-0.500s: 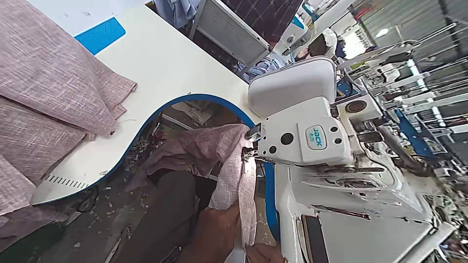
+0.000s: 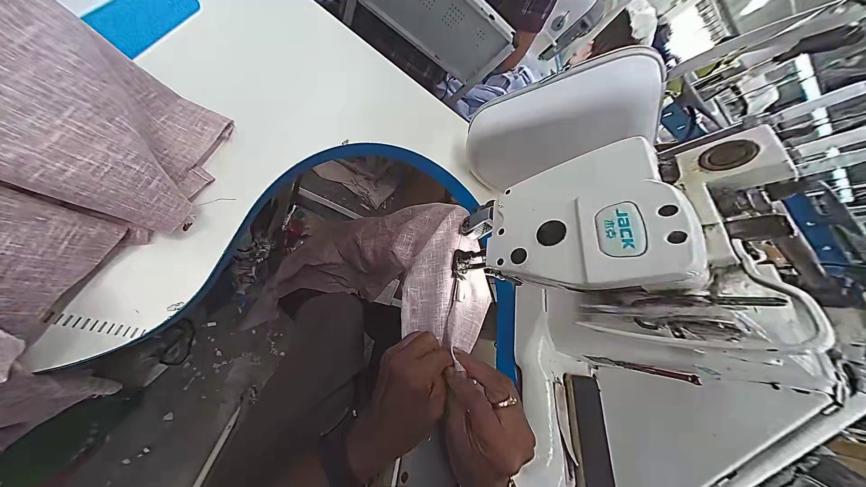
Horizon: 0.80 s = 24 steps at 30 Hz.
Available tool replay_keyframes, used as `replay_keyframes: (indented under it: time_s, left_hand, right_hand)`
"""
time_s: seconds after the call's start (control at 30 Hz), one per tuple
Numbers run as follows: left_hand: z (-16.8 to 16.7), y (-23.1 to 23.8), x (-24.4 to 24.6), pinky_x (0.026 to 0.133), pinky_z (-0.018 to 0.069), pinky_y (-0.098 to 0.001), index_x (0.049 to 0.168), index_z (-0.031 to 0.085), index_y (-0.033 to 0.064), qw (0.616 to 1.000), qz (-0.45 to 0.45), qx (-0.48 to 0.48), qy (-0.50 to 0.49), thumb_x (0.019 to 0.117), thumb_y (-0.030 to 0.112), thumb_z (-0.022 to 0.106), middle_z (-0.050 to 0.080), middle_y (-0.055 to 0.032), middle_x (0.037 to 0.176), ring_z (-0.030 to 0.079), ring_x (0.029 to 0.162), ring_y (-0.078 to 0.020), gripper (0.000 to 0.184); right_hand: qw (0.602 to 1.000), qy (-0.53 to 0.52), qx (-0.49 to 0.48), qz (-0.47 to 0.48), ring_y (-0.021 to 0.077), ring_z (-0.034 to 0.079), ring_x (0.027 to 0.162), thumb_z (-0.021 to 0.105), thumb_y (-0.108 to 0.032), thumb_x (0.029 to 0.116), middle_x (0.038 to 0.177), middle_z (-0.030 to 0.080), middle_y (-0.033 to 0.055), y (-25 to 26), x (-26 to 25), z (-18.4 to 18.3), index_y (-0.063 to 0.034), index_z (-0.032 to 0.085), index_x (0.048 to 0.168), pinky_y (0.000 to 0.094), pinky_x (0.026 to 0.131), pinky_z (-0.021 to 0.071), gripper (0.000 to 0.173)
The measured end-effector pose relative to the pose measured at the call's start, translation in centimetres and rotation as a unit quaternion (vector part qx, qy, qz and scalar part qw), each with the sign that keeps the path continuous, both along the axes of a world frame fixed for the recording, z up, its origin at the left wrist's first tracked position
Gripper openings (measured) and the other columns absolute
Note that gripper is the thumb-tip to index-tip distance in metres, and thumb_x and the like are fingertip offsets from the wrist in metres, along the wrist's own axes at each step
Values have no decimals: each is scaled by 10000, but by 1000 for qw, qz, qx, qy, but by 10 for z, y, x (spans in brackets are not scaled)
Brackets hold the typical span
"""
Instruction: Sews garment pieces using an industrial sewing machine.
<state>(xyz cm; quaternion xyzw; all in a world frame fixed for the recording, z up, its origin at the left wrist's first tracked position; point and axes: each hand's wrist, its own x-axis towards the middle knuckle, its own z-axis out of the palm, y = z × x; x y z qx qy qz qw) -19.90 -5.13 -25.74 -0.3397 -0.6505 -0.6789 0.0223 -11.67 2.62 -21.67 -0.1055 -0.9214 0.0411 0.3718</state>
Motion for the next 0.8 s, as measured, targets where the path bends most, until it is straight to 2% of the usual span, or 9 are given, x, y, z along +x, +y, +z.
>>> replay_keyframes:
  time_s: [0.13, 0.27, 0.4, 0.5, 0.6, 0.63, 0.7, 0.73, 0.8]
  left_hand:
    - [-1, 17, -16, 583, 452, -234, 694, 651, 62, 998, 28, -26, 49, 878, 68, 593, 532, -35, 652, 547, 651, -154, 193]
    - [5, 29, -26, 837, 551, -274, 801, 720, 63, 993, 47, -80, 76, 909, 67, 607, 719, -127, 1033, 676, 969, -226, 156]
    - [7, 27, -26, 816, 569, -269, 855, 747, 66, 986, 68, -101, 113, 916, 83, 604, 746, -112, 1033, 707, 927, -223, 157]
    - [37, 9, -65, 843, 584, -386, 1044, 750, -6, 995, -21, -97, -7, 997, 80, 534, 748, -135, 1010, 725, 938, -235, 238]
    - [44, 21, -120, 990, 525, -429, 1321, 627, -30, 971, -105, -79, -199, 1086, 187, 369, 693, -177, 1209, 668, 1115, -226, 412]
    - [34, 40, -130, 967, 513, -393, 1287, 618, -46, 945, -152, -49, -286, 1109, 218, 340, 682, -174, 1160, 653, 1079, -201, 423]
    - [13, 85, -145, 838, 530, -288, 1253, 564, 11, 849, -284, 10, -446, 1135, 364, 244, 653, -84, 1058, 637, 935, -109, 490]
    - [11, 105, -159, 813, 544, -298, 1291, 556, 18, 826, -309, 27, -470, 1128, 388, 285, 659, -83, 1054, 645, 911, -116, 486]
    - [20, 142, -184, 789, 538, -335, 1175, 624, -23, 857, -260, -11, -444, 1059, 214, 557, 665, -106, 982, 632, 847, -144, 273]
  right_hand:
    - [1000, 3, -3, -16, 119, 714, 1023, 574, -117, 961, 991, 776, 90, 6, -13, -2, -81, 684, 775, 178, 943, 519, 219]
    - [998, -33, -9, -47, 188, 715, 1084, 510, -84, 957, 1091, 766, 151, 10, -23, -2, -45, 691, 805, 223, 981, 515, 240]
    - [998, -48, -17, -48, 231, 695, 1158, 489, -88, 962, 1134, 751, 177, 9, -24, -2, -16, 695, 875, 259, 1030, 504, 235]
    - [996, -73, -17, -44, 252, 682, 1159, 504, -125, 931, 1174, 732, 192, 3, -22, -7, -13, 719, 936, 277, 1000, 509, 242]
    - [995, -95, -8, -39, 266, 684, 1148, 492, -108, 923, 1174, 735, 174, 0, -23, -8, -29, 730, 925, 308, 994, 516, 250]
    - [995, -96, -2, -40, 275, 696, 1127, 501, -90, 918, 1155, 745, 164, -1, -24, -7, -34, 740, 894, 329, 983, 532, 246]
    - [993, -112, -4, -39, 312, 707, 1103, 533, -61, 907, 1144, 753, 161, -3, -24, -2, -34, 752, 840, 385, 963, 545, 230]
    - [992, -118, -11, -38, 320, 703, 1110, 546, -52, 908, 1149, 752, 159, -2, -26, 0, -36, 752, 825, 393, 971, 542, 223]
    - [992, -117, -20, -40, 300, 697, 1116, 550, -49, 895, 1140, 756, 146, 0, -26, -1, -51, 743, 791, 363, 981, 531, 219]
